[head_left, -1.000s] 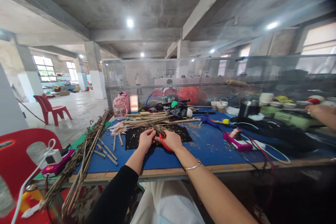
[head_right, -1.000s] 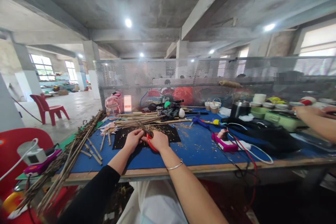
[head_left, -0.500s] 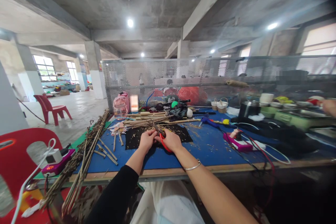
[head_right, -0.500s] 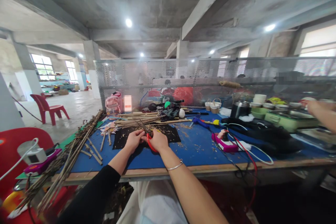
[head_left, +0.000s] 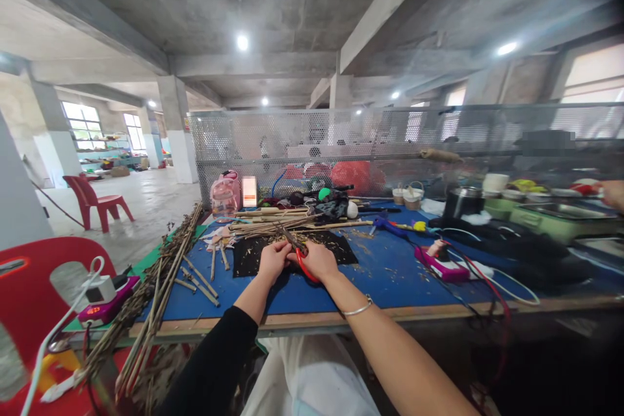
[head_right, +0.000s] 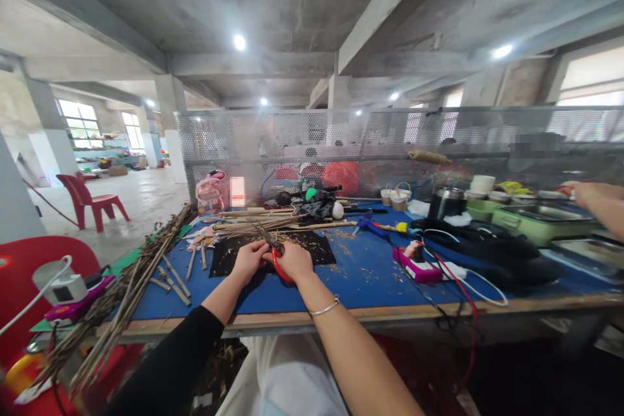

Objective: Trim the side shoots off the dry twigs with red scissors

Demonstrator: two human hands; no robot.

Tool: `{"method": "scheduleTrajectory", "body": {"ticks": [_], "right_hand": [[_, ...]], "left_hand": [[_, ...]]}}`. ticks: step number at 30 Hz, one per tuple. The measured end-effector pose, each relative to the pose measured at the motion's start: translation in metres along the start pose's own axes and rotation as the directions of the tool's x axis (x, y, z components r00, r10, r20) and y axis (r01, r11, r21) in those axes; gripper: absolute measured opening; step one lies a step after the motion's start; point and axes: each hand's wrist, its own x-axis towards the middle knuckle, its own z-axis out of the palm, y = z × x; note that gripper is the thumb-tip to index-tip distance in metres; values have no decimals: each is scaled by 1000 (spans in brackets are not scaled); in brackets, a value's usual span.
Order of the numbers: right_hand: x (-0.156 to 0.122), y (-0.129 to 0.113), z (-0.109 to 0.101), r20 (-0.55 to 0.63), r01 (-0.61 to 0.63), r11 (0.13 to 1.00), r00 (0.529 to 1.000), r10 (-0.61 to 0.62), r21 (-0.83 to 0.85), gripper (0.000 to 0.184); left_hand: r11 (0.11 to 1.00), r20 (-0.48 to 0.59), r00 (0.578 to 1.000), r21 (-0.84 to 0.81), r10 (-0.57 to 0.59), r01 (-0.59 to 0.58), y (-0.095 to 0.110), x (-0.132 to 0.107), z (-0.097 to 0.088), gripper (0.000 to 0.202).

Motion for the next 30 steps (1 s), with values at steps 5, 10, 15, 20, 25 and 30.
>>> {"method": "scheduleTrajectory", "body": {"ticks": [5,10,15,20,25,30], "right_hand": [[1,1,-1,35,-1,1000,999,1,-10,53],[0,1,-1,34,8,1000,999,-7,-30,53],[0,2,2,20,31,999,999,-32,16,57],[0,2,2,8,20,999,1000,-21,38,52],[-1,0,-1,-17,7,1000,1000,-7,10,49],[1,2,1,-13,10,1000,1000,-10,1,52]], "left_hand": [[1000,-12,1000,12,10,-10,-1,2,-1,31],[1000,-90,996,6,9,-8,-1,3,-2,34],[999,-49,998,29,47,-46,-1,2,-3,33],[999,1,999,5,32,-32,2,0,-1,34],[998,25,999,-43,46,-44,-1,2,-1,33],[1000,7,1000,-5,20,-20,-5,4,-2,31]]}}
